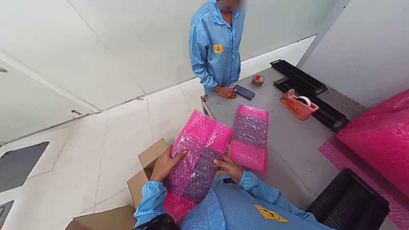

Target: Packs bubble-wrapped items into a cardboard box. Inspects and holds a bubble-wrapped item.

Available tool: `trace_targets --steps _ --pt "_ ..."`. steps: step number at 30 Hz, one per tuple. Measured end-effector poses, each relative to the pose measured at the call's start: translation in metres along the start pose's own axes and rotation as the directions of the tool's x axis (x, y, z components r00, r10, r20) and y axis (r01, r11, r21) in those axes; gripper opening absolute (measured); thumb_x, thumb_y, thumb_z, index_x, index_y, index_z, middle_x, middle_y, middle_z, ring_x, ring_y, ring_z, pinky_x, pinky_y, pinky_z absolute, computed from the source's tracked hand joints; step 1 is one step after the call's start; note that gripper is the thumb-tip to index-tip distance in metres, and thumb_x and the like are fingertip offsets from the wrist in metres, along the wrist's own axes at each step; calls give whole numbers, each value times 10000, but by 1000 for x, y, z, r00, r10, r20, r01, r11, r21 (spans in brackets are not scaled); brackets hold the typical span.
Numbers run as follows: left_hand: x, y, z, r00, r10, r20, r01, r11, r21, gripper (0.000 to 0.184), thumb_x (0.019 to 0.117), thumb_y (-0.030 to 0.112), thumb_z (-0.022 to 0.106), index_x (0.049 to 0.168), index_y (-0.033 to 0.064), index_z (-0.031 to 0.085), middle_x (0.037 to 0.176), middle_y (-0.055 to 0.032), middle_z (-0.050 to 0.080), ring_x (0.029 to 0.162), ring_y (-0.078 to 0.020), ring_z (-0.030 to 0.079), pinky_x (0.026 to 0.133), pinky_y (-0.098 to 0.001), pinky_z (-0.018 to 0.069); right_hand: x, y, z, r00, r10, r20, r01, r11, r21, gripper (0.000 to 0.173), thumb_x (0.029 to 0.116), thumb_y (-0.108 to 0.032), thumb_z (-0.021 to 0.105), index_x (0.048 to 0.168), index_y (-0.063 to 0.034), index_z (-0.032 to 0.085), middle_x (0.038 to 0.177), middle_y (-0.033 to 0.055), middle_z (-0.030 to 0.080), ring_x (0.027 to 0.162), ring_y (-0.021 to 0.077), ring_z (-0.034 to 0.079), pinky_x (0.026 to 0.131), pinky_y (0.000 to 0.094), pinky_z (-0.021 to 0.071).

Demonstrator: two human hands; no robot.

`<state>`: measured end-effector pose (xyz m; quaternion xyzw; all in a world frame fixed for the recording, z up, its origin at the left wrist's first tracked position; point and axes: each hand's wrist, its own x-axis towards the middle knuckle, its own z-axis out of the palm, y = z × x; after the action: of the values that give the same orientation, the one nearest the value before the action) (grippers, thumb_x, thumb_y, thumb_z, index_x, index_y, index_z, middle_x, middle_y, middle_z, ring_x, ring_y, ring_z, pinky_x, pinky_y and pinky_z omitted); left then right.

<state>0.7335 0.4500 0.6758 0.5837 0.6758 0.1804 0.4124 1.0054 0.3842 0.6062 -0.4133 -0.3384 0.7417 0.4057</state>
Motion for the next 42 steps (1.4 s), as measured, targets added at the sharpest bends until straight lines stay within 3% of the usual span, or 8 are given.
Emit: trace_targets --steps 42 --pt "-3 -8 -3 999 -42 -8 42 999 8 750 879 533 726 1379 -1 556 1211 -282 656 1174 -418 625 1020 -635 445 2 0 7 1000 21 -5 -21 999 -47 299 1036 -155 558 1283 14 563 1141 76 687 1028 122 670 909 329 560"
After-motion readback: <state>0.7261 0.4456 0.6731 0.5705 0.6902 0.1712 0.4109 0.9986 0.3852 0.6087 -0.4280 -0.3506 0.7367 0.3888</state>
